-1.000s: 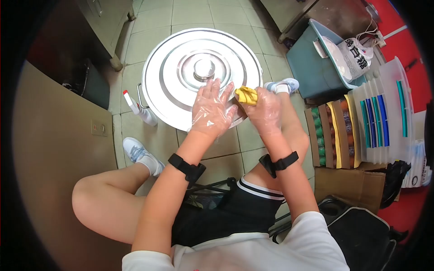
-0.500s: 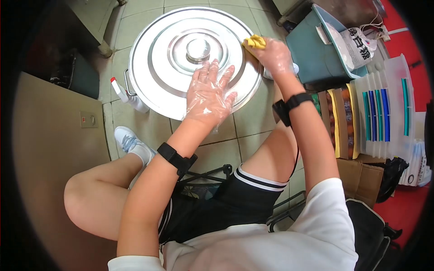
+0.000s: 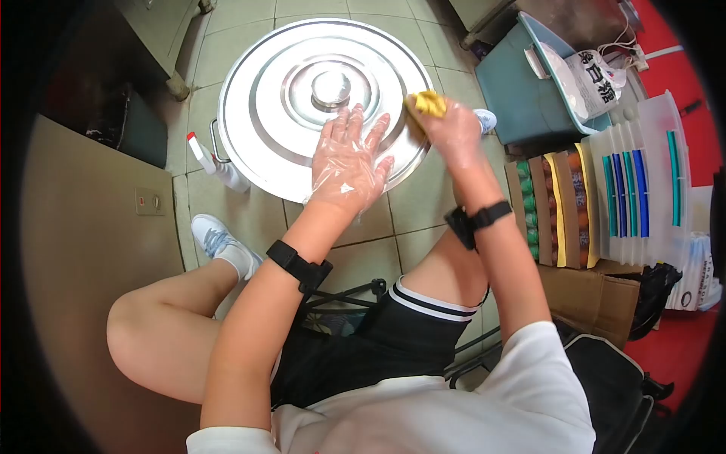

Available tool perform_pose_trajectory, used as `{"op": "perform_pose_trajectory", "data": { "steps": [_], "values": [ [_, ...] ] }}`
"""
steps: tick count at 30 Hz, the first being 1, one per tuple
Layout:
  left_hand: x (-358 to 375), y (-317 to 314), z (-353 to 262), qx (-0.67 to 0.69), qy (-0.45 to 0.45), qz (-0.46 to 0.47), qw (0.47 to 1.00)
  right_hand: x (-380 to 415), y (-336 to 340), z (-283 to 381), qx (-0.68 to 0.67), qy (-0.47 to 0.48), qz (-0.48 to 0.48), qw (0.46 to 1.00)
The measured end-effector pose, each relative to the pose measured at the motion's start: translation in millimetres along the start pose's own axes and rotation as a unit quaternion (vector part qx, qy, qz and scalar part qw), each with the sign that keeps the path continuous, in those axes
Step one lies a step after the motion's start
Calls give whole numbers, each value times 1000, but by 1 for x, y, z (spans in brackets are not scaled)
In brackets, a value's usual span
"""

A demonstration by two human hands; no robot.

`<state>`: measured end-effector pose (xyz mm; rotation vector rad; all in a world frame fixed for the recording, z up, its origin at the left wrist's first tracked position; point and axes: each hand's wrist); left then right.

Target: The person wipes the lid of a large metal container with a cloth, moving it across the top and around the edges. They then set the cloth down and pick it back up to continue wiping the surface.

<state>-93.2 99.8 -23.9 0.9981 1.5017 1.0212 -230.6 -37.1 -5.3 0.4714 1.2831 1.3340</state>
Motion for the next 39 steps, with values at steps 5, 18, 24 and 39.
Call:
{"op": "perform_pose_trajectory", "data": {
  "steps": [5,18,24,39],
  "values": [
    [0,4,0,11,0,1,1000,64,5,16,-68,156,-157,973],
    [2,-6,0,26,-2,-54,998,-37,-16,-11,68,54,-2,996],
    [1,-5,-3,16,4,-57,998,-65,-28,-1,87,37,1,996],
    [4,-9,13,70,-20,-102,992,39,1,6,-28,30,-98,994]
  ]
}}
Point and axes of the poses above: each hand's wrist, its own x-axis away from the middle knuckle, its own y-axis out of the back of the hand, z = x × y, and after that the axes turned 11 degrees about -z, right-handed
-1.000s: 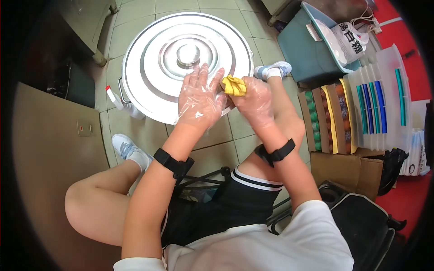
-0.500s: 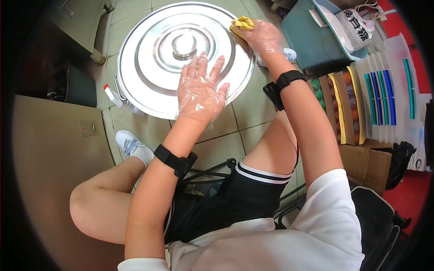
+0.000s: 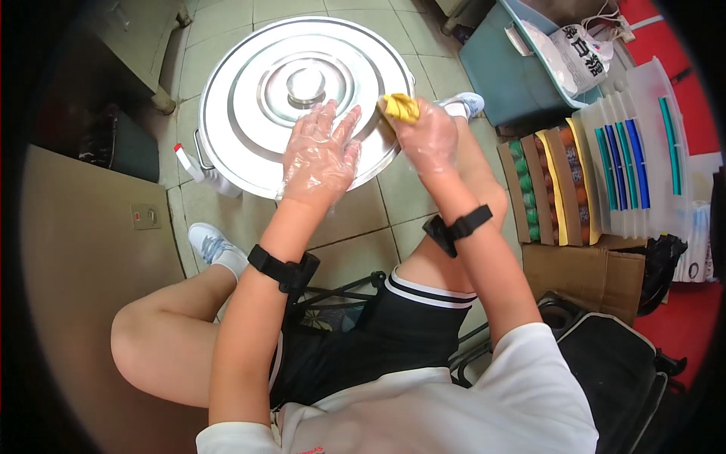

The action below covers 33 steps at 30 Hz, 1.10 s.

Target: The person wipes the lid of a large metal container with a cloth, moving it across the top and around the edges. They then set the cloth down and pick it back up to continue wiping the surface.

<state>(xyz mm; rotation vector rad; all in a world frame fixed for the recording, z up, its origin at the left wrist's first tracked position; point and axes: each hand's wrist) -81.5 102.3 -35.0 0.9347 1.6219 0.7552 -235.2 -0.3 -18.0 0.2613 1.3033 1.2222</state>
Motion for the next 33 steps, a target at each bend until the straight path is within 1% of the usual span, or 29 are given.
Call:
{"op": "perform_pose_trajectory", "data": {
  "steps": [1,2,4,5,6,8,9,10,11,12,13,14,16,17,18,21,22,24,25,27,28,30,31,33],
  "values": [
    [0,1,0,3,2,-6,1000,7,1,2,-39,0,-10,999],
    [0,2,0,2,4,-8,1000,13,4,4,-40,4,-10,999],
    [0,5,1,30,2,-13,999,23,8,9,-78,17,-41,996],
    [1,6,2,27,3,-14,1000,26,7,5,-90,-10,-9,996],
    [0,7,3,40,2,-10,999,25,8,2,-94,-9,-10,996],
    [-1,8,5,47,4,-7,999,21,9,-4,-204,-63,10,977],
    [-1,8,4,52,8,-7,999,18,19,-1,-280,-169,66,943],
    [0,8,3,59,14,-5,998,13,26,9,-283,-166,71,942],
    [0,8,4,68,16,-12,997,9,34,19,-382,-259,40,886],
    [1,8,4,67,21,-11,997,7,37,23,-470,-348,8,811],
    [1,7,3,69,23,-12,997,6,34,20,-505,-328,-1,799],
    [1,6,3,71,24,-15,997,6,30,17,-505,-327,2,799],
    [1,5,4,75,28,-19,997,4,21,10,-449,-217,-8,867],
    [1,5,4,79,30,-23,996,3,15,3,-367,-159,13,917],
    [1,5,4,79,34,-23,996,3,15,4,-367,-157,16,917],
    [2,5,4,91,42,-27,995,0,14,7,-362,-117,94,920],
    [2,4,4,89,37,-36,995,-2,16,6,-360,-116,99,920],
    [3,3,4,89,36,-43,994,-8,22,7,-277,-80,151,945],
    [3,2,4,84,31,-45,995,-10,25,8,-275,-78,156,945],
    [3,2,4,81,31,-48,995,-14,30,11,-183,-14,176,967],
    [3,2,4,80,33,-45,995,-15,32,13,-182,-12,180,967],
    [3,1,4,80,36,-42,995,-17,36,18,-123,9,209,970],
    [4,0,4,82,36,-45,995,-18,39,22,-122,10,211,970],
    [4,0,4,85,37,-48,995,-20,44,30,-65,17,262,963]
  ]
}}
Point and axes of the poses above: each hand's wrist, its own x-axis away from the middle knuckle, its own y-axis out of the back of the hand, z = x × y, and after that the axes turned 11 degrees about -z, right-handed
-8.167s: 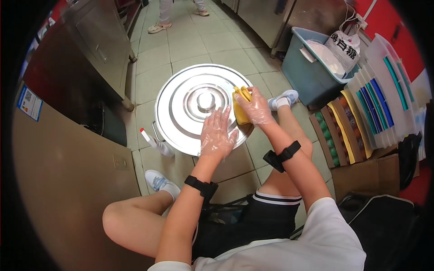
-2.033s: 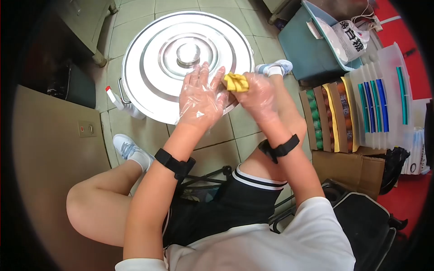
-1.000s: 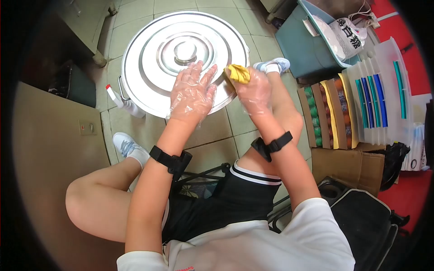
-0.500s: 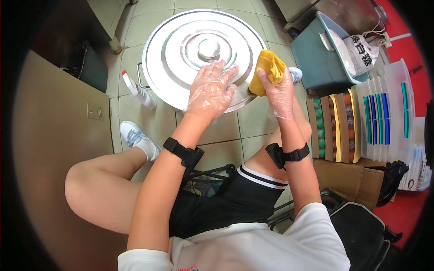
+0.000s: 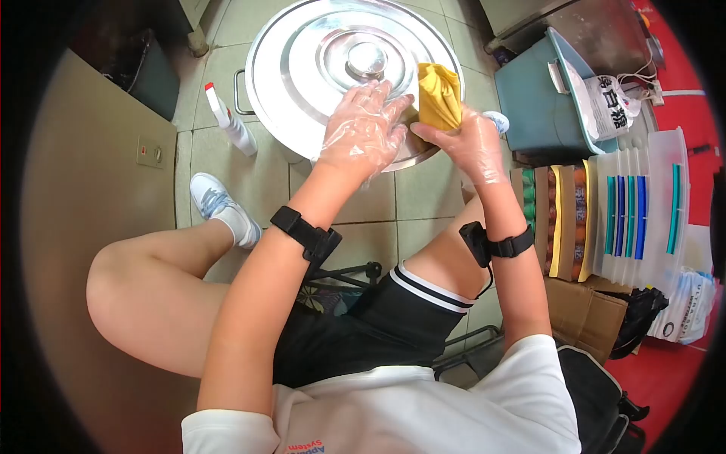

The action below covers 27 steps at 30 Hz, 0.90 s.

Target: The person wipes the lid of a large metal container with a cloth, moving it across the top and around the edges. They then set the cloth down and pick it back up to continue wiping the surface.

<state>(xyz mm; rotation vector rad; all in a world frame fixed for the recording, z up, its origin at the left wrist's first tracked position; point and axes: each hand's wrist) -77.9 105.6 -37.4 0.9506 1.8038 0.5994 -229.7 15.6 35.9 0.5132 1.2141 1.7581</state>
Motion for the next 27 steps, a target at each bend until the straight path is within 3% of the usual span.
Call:
{"op": "perform_pose_trajectory", "data": {
  "steps": [3,7,10,15,17,18,21,27],
  "values": [
    [-1,1,-1,-19,-2,9,1000,0,1,2,71,21,4,997],
    [1,1,1,1,7,8,1000,-5,3,-18,51,23,33,998],
    [1,-4,1,-9,6,5,1000,-8,-5,-30,-29,-47,48,997],
    [-3,-4,-3,-68,14,21,997,9,-22,-19,-207,-12,71,976],
    [-2,-2,-1,-57,14,31,998,5,-16,-17,-66,62,81,993],
    [0,-3,-1,-58,14,33,998,-3,-13,-25,14,50,89,995],
    [1,-9,-1,-38,12,-13,999,-19,-4,-38,88,-17,55,995],
    [0,-11,-1,-66,12,6,998,-4,-6,-19,63,39,100,992]
  ]
}}
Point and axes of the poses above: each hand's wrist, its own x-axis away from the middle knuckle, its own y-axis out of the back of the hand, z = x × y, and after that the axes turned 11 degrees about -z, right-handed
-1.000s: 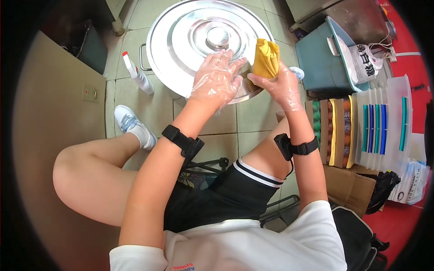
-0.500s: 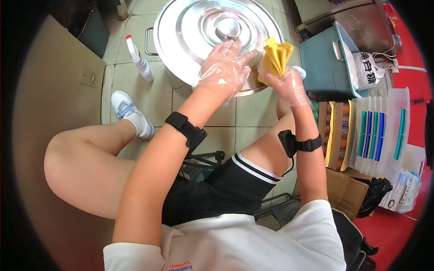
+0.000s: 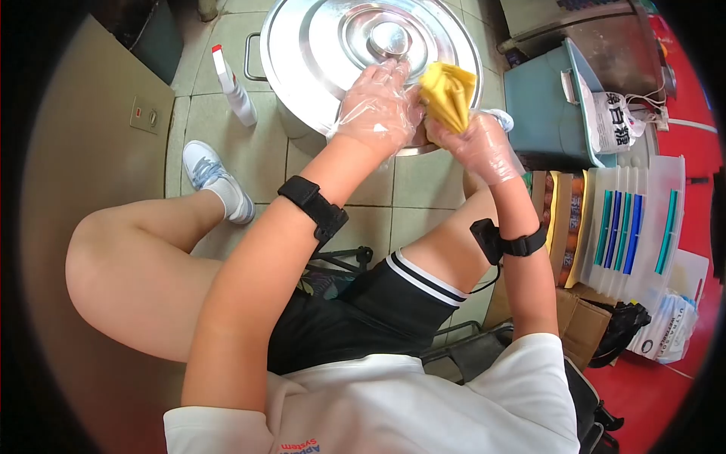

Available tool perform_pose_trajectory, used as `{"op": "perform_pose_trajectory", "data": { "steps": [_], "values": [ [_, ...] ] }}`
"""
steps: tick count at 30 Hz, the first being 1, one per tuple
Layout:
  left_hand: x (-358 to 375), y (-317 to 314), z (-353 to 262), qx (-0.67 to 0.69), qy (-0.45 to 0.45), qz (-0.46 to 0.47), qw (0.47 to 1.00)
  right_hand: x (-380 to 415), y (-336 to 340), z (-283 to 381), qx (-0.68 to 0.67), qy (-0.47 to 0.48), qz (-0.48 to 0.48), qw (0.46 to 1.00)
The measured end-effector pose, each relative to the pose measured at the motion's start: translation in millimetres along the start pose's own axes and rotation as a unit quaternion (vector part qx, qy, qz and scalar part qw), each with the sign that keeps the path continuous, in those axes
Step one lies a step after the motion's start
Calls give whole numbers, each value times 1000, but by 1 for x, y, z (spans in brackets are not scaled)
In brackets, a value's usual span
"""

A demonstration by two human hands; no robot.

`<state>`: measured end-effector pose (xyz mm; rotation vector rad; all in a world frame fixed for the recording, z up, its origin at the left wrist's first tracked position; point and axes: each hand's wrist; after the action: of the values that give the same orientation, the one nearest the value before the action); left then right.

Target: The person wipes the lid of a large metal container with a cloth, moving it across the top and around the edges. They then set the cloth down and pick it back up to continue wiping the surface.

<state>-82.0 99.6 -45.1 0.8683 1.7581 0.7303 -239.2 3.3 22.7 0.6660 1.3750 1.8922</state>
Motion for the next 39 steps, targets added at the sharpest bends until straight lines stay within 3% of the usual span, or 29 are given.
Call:
{"op": "perform_pose_trajectory", "data": {
  "steps": [2,4,6,10,14,20,22,25,28,32,35,39],
  "values": [
    [-1,-2,2,16,12,-12,1000,-1,3,7,72,31,48,996],
    [-1,2,1,14,8,-3,1000,-10,7,0,38,37,42,998],
    [-1,4,0,14,6,5,1000,-23,15,-3,95,18,70,993],
    [0,-2,2,30,10,-25,999,-14,19,10,9,30,92,995],
    [0,1,3,9,5,0,1000,-12,19,15,25,60,93,994],
    [1,-1,2,25,3,-17,1000,-27,29,2,74,13,109,991],
    [1,-11,4,38,17,-34,999,-15,15,4,-24,47,123,991],
    [1,-6,4,34,18,-32,999,-10,17,23,13,55,128,990],
    [1,-2,5,31,8,-26,999,-16,15,3,-27,35,115,992],
    [1,0,3,30,12,-24,999,-16,28,20,71,-25,131,988],
    [1,-8,3,20,30,-41,999,-8,-1,5,-134,47,131,981],
    [2,-1,3,12,18,-17,1000,-16,0,-11,-116,38,130,984]
  ]
}}
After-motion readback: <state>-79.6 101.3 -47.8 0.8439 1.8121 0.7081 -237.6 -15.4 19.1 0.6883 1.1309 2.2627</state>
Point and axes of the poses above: each hand's wrist, its own x-axis away from the middle knuckle, its own y-axis out of the back of the hand, z = x × y, and after that the axes turned 11 degrees about -z, right-handed
